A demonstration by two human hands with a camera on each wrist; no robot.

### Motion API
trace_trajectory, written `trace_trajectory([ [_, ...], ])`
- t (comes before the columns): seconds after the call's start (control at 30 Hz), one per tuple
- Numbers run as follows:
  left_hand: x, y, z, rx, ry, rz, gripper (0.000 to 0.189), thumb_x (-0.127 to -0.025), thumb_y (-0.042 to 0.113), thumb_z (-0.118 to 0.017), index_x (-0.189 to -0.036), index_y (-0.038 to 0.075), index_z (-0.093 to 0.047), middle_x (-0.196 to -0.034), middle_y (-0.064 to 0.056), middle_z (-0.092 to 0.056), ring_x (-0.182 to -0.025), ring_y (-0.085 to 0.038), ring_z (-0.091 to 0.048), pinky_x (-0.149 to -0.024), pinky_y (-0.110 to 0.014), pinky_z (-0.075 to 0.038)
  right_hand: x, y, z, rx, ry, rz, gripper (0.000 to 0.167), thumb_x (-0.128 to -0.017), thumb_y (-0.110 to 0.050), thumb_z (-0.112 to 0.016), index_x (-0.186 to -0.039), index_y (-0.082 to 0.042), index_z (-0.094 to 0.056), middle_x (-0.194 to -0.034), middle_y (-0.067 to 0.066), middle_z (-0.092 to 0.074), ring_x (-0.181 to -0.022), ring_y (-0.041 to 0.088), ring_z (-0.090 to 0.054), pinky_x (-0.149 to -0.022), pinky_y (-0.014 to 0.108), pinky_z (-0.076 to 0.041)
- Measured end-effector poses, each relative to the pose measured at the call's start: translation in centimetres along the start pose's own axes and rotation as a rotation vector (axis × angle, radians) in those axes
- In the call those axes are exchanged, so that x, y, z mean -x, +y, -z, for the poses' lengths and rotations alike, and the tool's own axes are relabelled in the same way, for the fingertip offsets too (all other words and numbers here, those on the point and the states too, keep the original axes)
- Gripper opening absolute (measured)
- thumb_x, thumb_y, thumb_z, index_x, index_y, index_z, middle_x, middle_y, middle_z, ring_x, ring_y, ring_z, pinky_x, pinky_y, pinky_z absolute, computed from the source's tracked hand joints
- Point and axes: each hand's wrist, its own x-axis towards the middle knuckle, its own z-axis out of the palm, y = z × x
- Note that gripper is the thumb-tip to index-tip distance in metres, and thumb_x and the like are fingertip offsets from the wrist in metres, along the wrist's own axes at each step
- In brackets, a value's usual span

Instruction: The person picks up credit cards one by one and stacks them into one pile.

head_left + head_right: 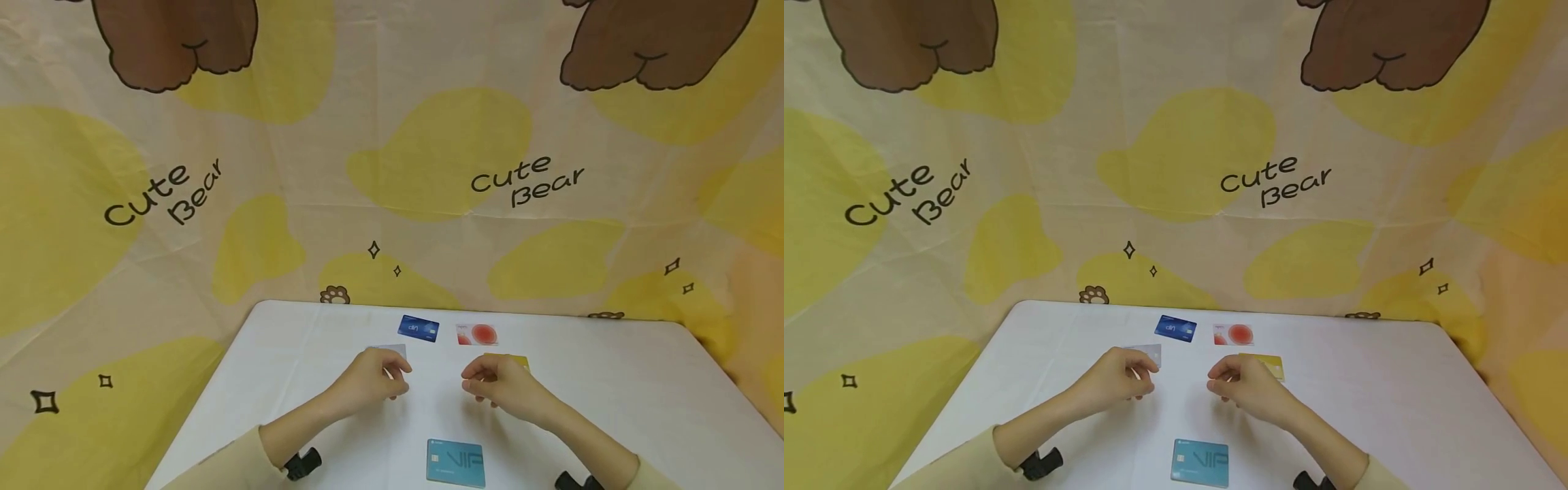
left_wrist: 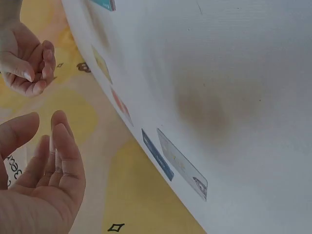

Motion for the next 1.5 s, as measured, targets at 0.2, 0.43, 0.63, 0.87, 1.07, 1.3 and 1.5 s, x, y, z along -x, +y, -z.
trace_trajectory([
  [0.2,0.1,-0.3,1.2,0.023,0.047,-0.022,0.02,-0.089,0.007,-0.079,-0.109,0.006,-0.076,-0.088,0.001,-0.067,-0.075,-0.018,-0.062,-0.062,-0.027,-0.051,-1.3,-0.4,0.1,-0.006,0.009,0.059,0.023,-0.095,-0.017,-0.076,-0.111,0.0,-0.071,-0.092,0.009,-0.072,-0.081,0.03,-0.066,-0.065,0.03,-0.056],
  [0.43,0.0,-1.2,2.4,0.053,0.114,-0.018,0.025,-0.088,0.004,-0.079,-0.113,0.003,-0.075,-0.096,-0.004,-0.068,-0.082,-0.019,-0.063,-0.066,-0.028,-0.052,-2.9,-0.7,-0.1,-0.026,0.027,0.088,0.026,-0.094,-0.014,-0.077,-0.113,0.001,-0.071,-0.095,0.005,-0.07,-0.083,0.021,-0.063,-0.066,0.027,-0.055],
  [0.63,-0.4,-2.1,3.3,0.055,0.194,0.004,0.028,-0.088,0.001,-0.078,-0.115,0.001,-0.073,-0.101,-0.01,-0.069,-0.085,-0.019,-0.065,-0.069,-0.028,-0.054,-4.5,-0.8,-0.1,-0.003,0.045,0.112,0.026,-0.094,-0.014,-0.078,-0.114,0.001,-0.071,-0.098,0.006,-0.07,-0.085,0.021,-0.066,-0.07,0.028,-0.057],
  [0.87,-1.0,-3.0,3.9,0.057,0.258,0.057,0.03,-0.087,0.0,-0.079,-0.116,0.003,-0.074,-0.102,-0.006,-0.07,-0.086,-0.019,-0.065,-0.071,-0.029,-0.055,-5.6,-0.6,-0.4,-0.012,0.063,0.103,0.028,-0.091,-0.013,-0.08,-0.115,0.001,-0.072,-0.101,0.005,-0.072,-0.087,0.019,-0.069,-0.073,0.027,-0.059],
  [1.07,-1.6,-4.1,4.5,0.055,0.309,0.079,0.032,-0.084,-0.003,-0.08,-0.115,0.003,-0.074,-0.101,-0.007,-0.071,-0.084,-0.018,-0.066,-0.071,-0.03,-0.056,-6.6,-0.4,-1.0,-0.051,0.059,0.055,0.034,-0.09,-0.014,-0.082,-0.119,0.0,-0.07,-0.107,0.008,-0.072,-0.091,0.019,-0.069,-0.079,0.03,-0.06],
  [1.3,-2.0,-5.2,5.0,0.071,0.322,0.092,0.033,-0.083,-0.005,-0.079,-0.115,0.001,-0.073,-0.105,-0.014,-0.07,-0.084,-0.02,-0.066,-0.07,-0.029,-0.055,-7.7,-0.2,-1.4,-0.092,0.05,0.026,0.042,-0.09,-0.015,-0.082,-0.125,0.004,-0.067,-0.119,0.02,-0.069,-0.095,0.019,-0.069,-0.084,0.031,-0.06],
  [1.5,-2.3,-5.8,5.1,0.066,0.315,0.111,0.034,-0.084,-0.004,-0.079,-0.117,-0.002,-0.072,-0.109,-0.018,-0.07,-0.084,-0.02,-0.065,-0.07,-0.03,-0.055,-8.7,0.0,-1.9,-0.09,0.038,0.018,0.043,-0.091,-0.016,-0.081,-0.127,0.003,-0.067,-0.124,0.02,-0.069,-0.099,0.02,-0.069,-0.088,0.034,-0.06],
])
